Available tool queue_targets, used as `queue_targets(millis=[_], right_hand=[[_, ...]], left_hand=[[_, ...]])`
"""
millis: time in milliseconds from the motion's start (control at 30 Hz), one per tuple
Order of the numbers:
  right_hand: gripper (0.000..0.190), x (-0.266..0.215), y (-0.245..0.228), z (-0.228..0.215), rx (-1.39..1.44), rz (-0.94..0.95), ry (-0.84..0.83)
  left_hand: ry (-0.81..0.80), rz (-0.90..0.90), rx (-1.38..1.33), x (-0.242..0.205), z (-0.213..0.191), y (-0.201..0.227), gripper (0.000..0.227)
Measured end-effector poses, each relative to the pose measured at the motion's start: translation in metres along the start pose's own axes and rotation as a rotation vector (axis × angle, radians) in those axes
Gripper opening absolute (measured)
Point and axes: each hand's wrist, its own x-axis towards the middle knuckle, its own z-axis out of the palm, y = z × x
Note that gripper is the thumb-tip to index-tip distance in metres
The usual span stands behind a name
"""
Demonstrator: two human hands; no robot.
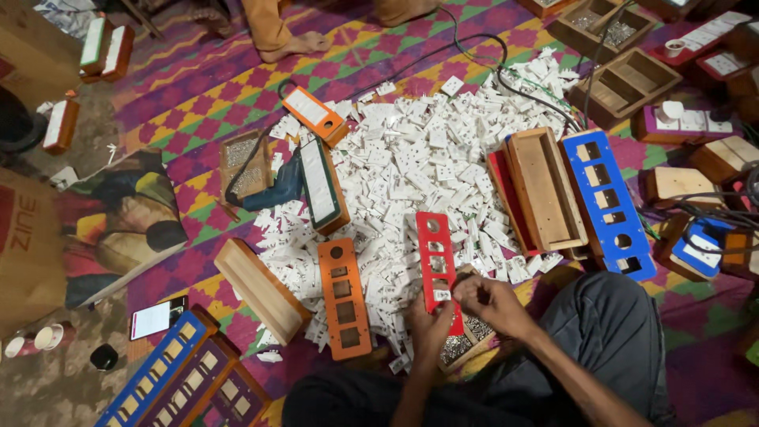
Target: The person sits on a patterned mat and assembles white electrical socket modules into orange and red plastic frames. They pick up modules from a large pile, insert them into slots, and secure them with screws using a screwdriver. The person switches between different colored frames during the process.
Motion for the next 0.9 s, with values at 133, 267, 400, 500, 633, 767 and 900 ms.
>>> queue_targets(millis=[133, 267, 400, 500, 633, 767, 900], right_hand=[[0.017, 0.0, 0.019, 0.008, 0.141, 0.145, -0.012], [0.019, 0.009, 0.031, 0.004, 0.203, 0.225, -0.082], [0.019, 0.007, 0.021, 0.007, 0.276, 0.202, -0.017], [0.017, -0.005, 0.001, 0.012, -0.019, 0.084, 0.119], [0.012, -0.004, -0.028, 0.015, -0.182, -0.213, 0.254], [0.018, -0.002, -0.037, 0.015, -0.162, -0.295, 0.231], [0.014, -0.003, -0.032, 0.013, -0.149, -0.209, 0.218]], left_hand=[[-0.021, -0.019, 0.059, -0.003, -0.001, 0.021, 0.021], [-0.037, -0.055, 0.043, -0.007, -0.003, 0.045, 0.023], [-0.04, 0.143, 0.06, -0.005, -0.007, 0.045, 0.025], [-0.036, -0.04, -0.076, -0.004, -0.007, 0.027, 0.024], [0.018, -0.326, -0.435, 0.004, -0.006, 0.005, 0.038], [-0.023, -0.363, -0.503, 0.004, -0.011, -0.002, 0.045], [0.007, -0.386, -0.455, 0.004, -0.01, 0.002, 0.046]])
